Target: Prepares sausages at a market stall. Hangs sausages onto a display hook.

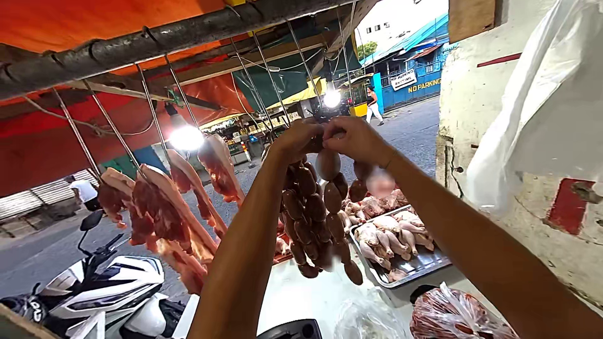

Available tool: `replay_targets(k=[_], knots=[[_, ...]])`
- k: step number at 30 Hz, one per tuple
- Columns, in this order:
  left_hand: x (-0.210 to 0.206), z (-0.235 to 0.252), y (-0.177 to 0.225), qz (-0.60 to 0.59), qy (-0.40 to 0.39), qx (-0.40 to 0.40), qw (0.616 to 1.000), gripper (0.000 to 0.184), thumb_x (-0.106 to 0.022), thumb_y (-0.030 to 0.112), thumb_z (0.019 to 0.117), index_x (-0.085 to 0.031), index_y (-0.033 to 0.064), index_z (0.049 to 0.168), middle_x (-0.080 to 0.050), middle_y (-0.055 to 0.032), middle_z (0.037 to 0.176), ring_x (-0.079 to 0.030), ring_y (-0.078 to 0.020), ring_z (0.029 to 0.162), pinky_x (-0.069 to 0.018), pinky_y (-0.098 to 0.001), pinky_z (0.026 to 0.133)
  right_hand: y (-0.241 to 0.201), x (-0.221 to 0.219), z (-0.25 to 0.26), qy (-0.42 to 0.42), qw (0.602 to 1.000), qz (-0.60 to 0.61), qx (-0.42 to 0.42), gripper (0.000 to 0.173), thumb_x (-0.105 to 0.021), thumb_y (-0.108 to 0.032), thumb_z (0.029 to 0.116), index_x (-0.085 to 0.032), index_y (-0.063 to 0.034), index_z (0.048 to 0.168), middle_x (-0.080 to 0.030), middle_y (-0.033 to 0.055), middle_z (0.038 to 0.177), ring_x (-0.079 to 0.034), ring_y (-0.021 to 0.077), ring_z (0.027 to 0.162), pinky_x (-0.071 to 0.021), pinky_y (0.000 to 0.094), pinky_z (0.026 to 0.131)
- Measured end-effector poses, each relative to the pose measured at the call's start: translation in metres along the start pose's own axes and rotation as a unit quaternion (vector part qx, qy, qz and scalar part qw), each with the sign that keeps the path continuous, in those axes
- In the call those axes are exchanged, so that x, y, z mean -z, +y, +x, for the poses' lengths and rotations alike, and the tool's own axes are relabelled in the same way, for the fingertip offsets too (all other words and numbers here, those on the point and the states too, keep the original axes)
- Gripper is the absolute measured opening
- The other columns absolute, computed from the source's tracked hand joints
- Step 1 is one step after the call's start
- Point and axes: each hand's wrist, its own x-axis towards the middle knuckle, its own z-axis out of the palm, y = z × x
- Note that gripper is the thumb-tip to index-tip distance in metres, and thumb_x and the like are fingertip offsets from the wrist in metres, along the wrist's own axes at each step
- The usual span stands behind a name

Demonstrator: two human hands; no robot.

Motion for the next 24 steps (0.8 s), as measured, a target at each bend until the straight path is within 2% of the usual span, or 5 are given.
replay_targets(k=[4, 7, 13, 18, 24], knots=[[-0.012, 0.009, -0.001, 0.029, 0.075, -0.030, 0.996, 0.012, -0.058, 0.010, 0.1018, -0.062, -0.0014, 0.104, -0.070, -0.0087, 0.083, -0.070, -0.0157, 0.070, -0.0621, -0.0342, 0.069, -0.015, 0.020, 0.021, -0.084, 0.986, -0.075, -0.119, 0.017, -0.076, -0.014, 0.0894, -0.071, -0.0036, 0.102, -0.067, 0.0129, 0.085, -0.062, 0.0226, 0.064, -0.0534, 0.0436, 0.061], [-0.023, 0.018, -0.004, 0.066, 0.135, -0.030, 0.988, 0.014, -0.060, 0.011, 0.0996, -0.065, -0.0015, 0.100, -0.070, -0.0103, 0.082, -0.070, -0.0166, 0.069, -0.0613, -0.0354, 0.066, -0.024, 0.019, 0.033, -0.086, 0.969, -0.166, -0.159, 0.016, -0.075, -0.016, 0.0878, -0.070, -0.0037, 0.095, -0.066, 0.0158, 0.085, -0.063, 0.0313, 0.073, -0.0509, 0.0553, 0.067], [-0.026, 0.028, 0.003, 0.109, 0.177, -0.013, 0.978, 0.010, -0.064, 0.010, 0.0918, -0.062, 0.0017, 0.086, -0.064, -0.0077, 0.073, -0.062, -0.0158, 0.060, -0.0534, -0.0343, 0.056, -0.033, -0.010, -0.023, 0.100, 0.982, -0.144, -0.070, 0.009, -0.066, -0.013, 0.0925, -0.067, -0.0075, 0.099, -0.067, 0.0152, 0.085, -0.066, 0.0363, 0.078, -0.0490, 0.0584, 0.061], [-0.020, 0.026, 0.009, 0.139, 0.138, -0.014, 0.981, 0.027, -0.069, 0.019, 0.0967, -0.064, -0.0036, 0.110, -0.070, -0.0136, 0.093, -0.071, -0.0204, 0.077, -0.0620, -0.0393, 0.073, -0.008, -0.026, -0.055, 0.237, 0.969, -0.063, -0.027, 0.011, -0.066, -0.015, 0.0933, -0.067, -0.0066, 0.101, -0.066, 0.0075, 0.084, -0.061, 0.0182, 0.068, -0.0501, 0.0402, 0.060], [-0.025, -0.005, -0.008, 0.276, 0.212, -0.101, 0.932, 0.039, -0.059, 0.026, 0.1029, -0.063, -0.0012, 0.129, -0.066, -0.0205, 0.121, -0.066, -0.0285, 0.109, -0.0513, -0.0477, 0.098, -0.015, -0.015, -0.083, 0.321, 0.907, 0.254, -0.102, 0.016, -0.065, -0.007, 0.0934, -0.055, -0.0079, 0.107, -0.065, -0.0005, 0.080, -0.064, 0.0080, 0.056, -0.0585, 0.0254, 0.050]])
